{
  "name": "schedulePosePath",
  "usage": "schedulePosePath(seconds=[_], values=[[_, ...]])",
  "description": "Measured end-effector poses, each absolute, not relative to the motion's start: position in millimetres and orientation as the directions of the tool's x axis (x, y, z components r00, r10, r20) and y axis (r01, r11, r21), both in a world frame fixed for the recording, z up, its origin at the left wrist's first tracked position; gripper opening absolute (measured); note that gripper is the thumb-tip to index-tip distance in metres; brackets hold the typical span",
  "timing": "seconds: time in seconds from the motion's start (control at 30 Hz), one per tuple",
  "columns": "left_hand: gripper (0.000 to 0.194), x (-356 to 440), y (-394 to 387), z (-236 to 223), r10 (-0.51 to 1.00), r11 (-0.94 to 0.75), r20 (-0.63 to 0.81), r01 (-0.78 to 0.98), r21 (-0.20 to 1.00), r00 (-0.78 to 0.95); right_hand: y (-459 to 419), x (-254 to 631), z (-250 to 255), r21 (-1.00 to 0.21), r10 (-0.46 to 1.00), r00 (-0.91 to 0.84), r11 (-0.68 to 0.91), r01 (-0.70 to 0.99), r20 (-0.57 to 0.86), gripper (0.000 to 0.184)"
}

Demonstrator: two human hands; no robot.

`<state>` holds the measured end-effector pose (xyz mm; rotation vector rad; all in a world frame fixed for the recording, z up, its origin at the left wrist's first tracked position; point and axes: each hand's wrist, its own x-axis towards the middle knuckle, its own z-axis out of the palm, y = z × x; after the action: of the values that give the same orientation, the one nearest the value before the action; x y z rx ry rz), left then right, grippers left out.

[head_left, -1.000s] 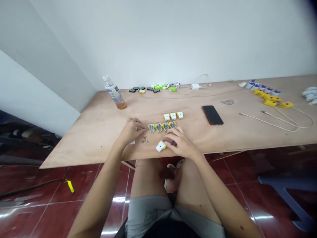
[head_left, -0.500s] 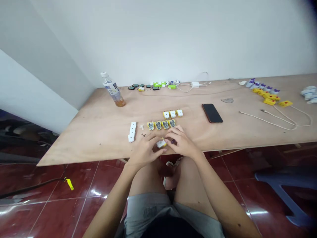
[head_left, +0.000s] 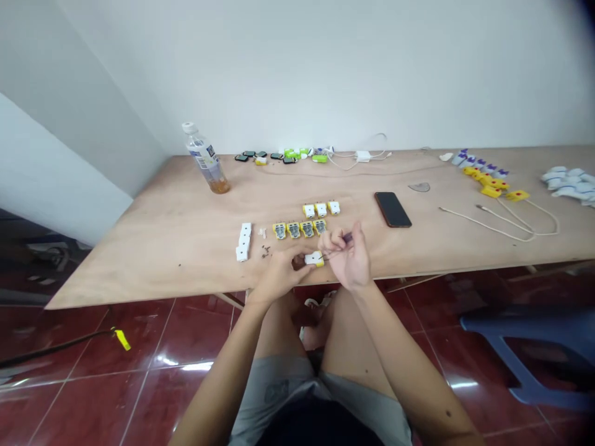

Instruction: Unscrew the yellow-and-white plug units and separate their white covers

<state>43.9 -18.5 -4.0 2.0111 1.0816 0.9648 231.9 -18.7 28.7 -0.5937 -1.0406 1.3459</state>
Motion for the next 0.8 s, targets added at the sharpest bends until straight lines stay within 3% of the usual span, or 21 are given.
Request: schedulePosePath(seconds=[0.33,0.53,0.67,0.8], values=[[0.027,40,-22,-7,0.88,-0.445,0.288,0.441,0.779,0.378,-9,215,23,-0.877,0.972,-0.088,0.153,-0.455,0.216,0.074],[0.029,46,-22,-7,0.869,-0.461,0.316,0.391,0.797,0.38,-14,215,32,-0.954,0.943,-0.155,0.278,-0.114,0.293,0.055],[0.022,54,-18,-3,0.874,-0.447,0.298,0.396,0.802,0.384,0,212,38,-0.947,0.947,-0.201,0.197,-0.255,0.251,0.064],[0.007,51,-13,5,0.855,-0.465,0.27,0.424,0.777,0.443,16,223,41,-0.929,0.857,-0.501,-0.076,-0.362,0.125,0.071]])
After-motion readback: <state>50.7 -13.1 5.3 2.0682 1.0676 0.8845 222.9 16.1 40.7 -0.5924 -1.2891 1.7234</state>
